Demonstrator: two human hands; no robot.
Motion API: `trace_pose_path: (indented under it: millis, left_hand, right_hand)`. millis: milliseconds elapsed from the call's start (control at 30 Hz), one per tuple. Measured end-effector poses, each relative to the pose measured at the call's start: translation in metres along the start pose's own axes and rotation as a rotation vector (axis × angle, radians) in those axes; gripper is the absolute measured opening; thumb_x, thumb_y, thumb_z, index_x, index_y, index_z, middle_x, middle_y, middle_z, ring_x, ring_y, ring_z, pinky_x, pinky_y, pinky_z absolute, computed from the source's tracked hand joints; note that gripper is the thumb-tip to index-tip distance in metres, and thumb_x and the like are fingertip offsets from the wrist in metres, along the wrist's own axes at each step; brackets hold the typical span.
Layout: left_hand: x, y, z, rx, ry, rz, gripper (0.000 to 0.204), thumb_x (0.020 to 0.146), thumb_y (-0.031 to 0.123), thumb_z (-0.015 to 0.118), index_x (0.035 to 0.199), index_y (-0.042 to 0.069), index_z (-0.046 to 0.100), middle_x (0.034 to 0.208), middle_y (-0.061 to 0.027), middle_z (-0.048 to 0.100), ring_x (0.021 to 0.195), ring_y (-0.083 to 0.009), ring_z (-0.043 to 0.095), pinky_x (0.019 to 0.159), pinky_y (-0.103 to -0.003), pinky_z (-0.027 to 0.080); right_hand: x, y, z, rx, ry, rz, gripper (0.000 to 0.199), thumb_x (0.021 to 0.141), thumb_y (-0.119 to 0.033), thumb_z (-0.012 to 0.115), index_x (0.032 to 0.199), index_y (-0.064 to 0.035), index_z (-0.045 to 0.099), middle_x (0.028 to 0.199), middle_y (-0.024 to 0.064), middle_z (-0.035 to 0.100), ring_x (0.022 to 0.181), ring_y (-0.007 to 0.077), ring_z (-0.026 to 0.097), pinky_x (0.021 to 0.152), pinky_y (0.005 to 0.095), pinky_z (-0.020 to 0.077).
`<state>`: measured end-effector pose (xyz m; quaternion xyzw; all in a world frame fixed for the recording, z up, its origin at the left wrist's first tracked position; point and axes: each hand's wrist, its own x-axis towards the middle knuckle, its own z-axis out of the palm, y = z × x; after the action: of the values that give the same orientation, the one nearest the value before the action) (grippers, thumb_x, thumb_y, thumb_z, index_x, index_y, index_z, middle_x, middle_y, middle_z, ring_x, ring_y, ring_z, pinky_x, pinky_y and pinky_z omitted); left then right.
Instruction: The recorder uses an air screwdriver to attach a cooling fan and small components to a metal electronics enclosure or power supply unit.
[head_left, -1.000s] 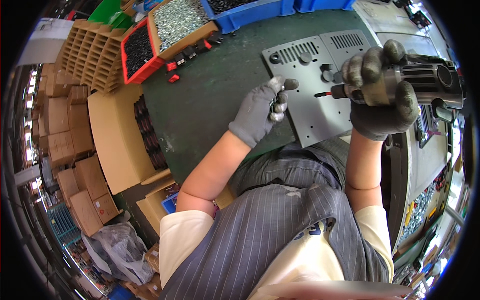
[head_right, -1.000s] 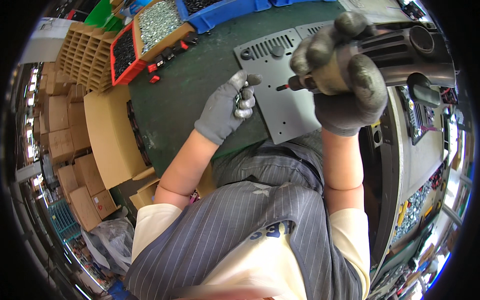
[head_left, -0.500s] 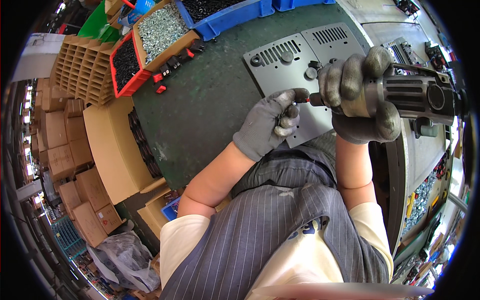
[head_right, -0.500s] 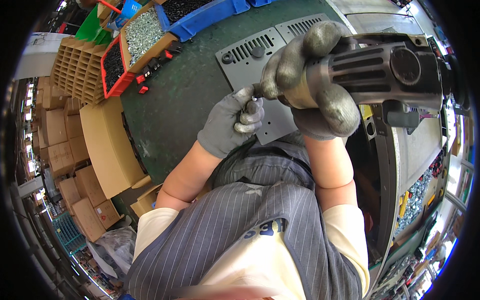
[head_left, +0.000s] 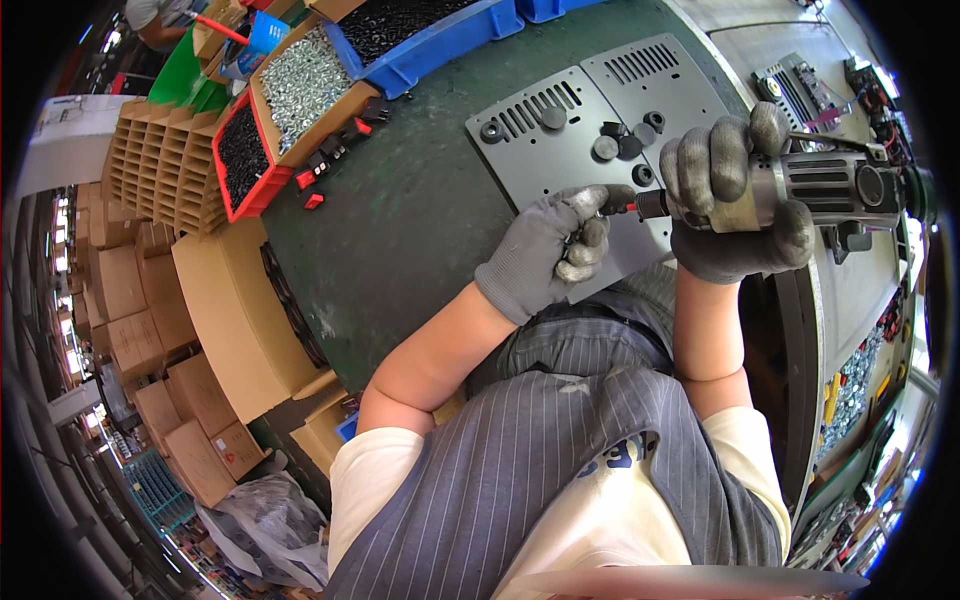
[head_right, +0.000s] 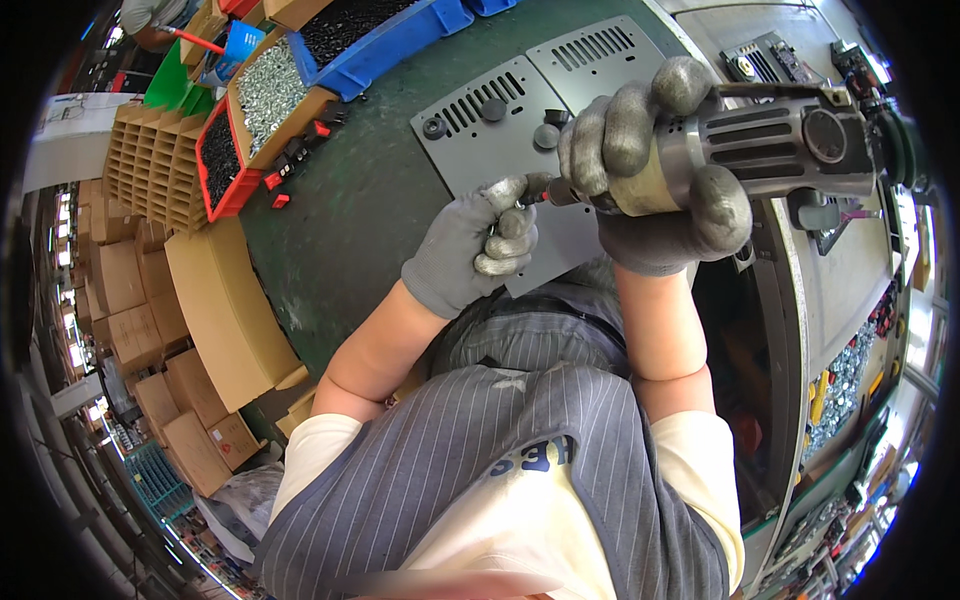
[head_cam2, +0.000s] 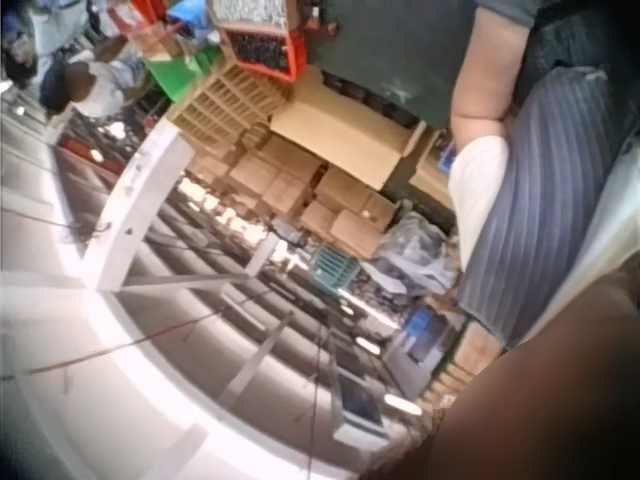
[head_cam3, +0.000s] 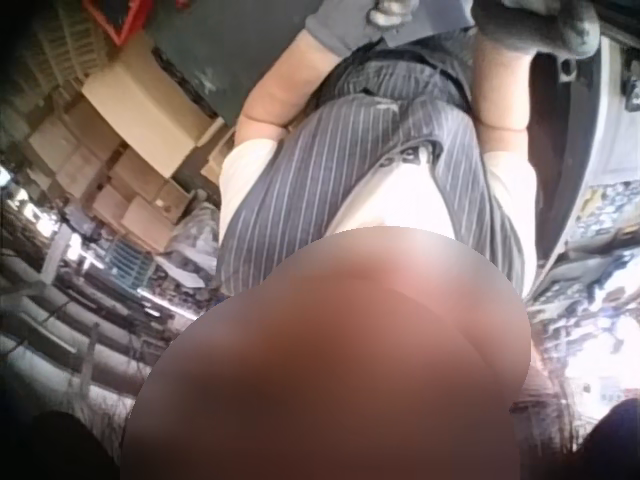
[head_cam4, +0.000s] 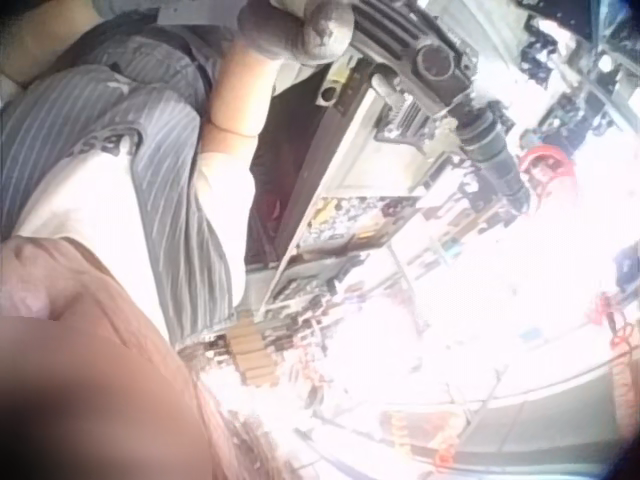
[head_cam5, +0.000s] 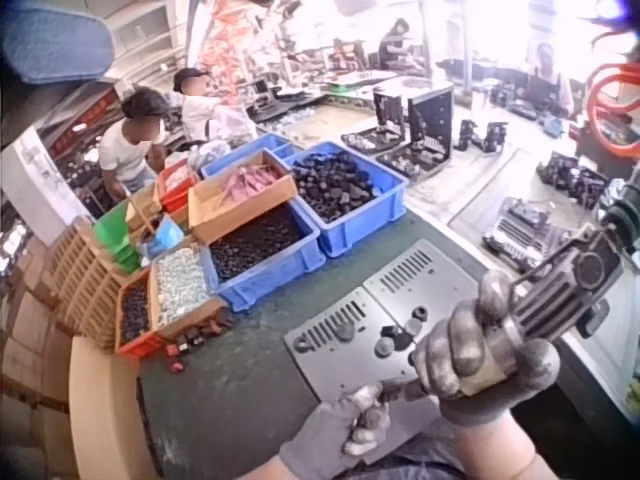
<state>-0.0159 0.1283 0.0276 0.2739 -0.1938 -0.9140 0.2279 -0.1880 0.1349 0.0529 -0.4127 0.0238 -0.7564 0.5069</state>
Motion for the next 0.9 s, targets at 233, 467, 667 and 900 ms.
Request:
trace_pose_path:
  millis: [233,467,667,900]
  left_hand:
    - [0.002,0.011,0.005,0.235,0.217,-0.092,0.040,0.093,0.032,0.048,0.116,0.000,0.052,0.069,0.0004,0.050,0.049,-0.0031,0.039,0.039,-0.016,0.030]
    - [0.041,0.062,-0.030,1.930,0.462,0.761,0.031,0.078,0.035,0.066,0.101,0.014,0.065,0.082,-0.0067,0.062,0.069,-0.0212,0.058,0.060,-0.032,0.046]
    - [0.069,0.089,-0.029,2.002,0.534,0.626,0.032,0.079,0.040,0.064,0.099,0.015,0.066,0.093,-0.0097,0.065,0.080,-0.0260,0.062,0.068,-0.037,0.048]
    - [0.072,0.098,-0.034,2.057,0.538,0.500,0.033,0.079,0.039,0.065,0.100,0.014,0.066,0.092,-0.0092,0.065,0.081,-0.0253,0.062,0.069,-0.037,0.048]
  right_hand:
    - [0.006,-0.013,-0.007,0.145,0.342,0.044,0.044,0.082,-0.036,0.055,0.108,-0.0020,0.045,0.077,0.0049,0.045,0.063,0.0127,0.042,0.052,0.0232,0.0348]
    - [0.015,-0.010,-0.029,0.021,0.387,0.042,0.046,0.081,-0.035,0.056,0.111,0.0000,0.049,0.079,0.0074,0.051,0.067,0.0170,0.047,0.059,0.0270,0.0368]
    - [0.026,0.001,-0.036,-0.063,0.341,0.027,0.043,0.078,-0.030,0.054,0.112,-0.0022,0.050,0.077,0.0108,0.057,0.069,0.0252,0.058,0.052,0.0283,0.0423]
    - [0.051,0.012,-0.037,-0.382,0.370,0.066,0.044,0.076,-0.020,0.056,0.112,0.0023,0.047,0.075,0.0125,0.057,0.064,0.0231,0.058,0.053,0.0289,0.0453]
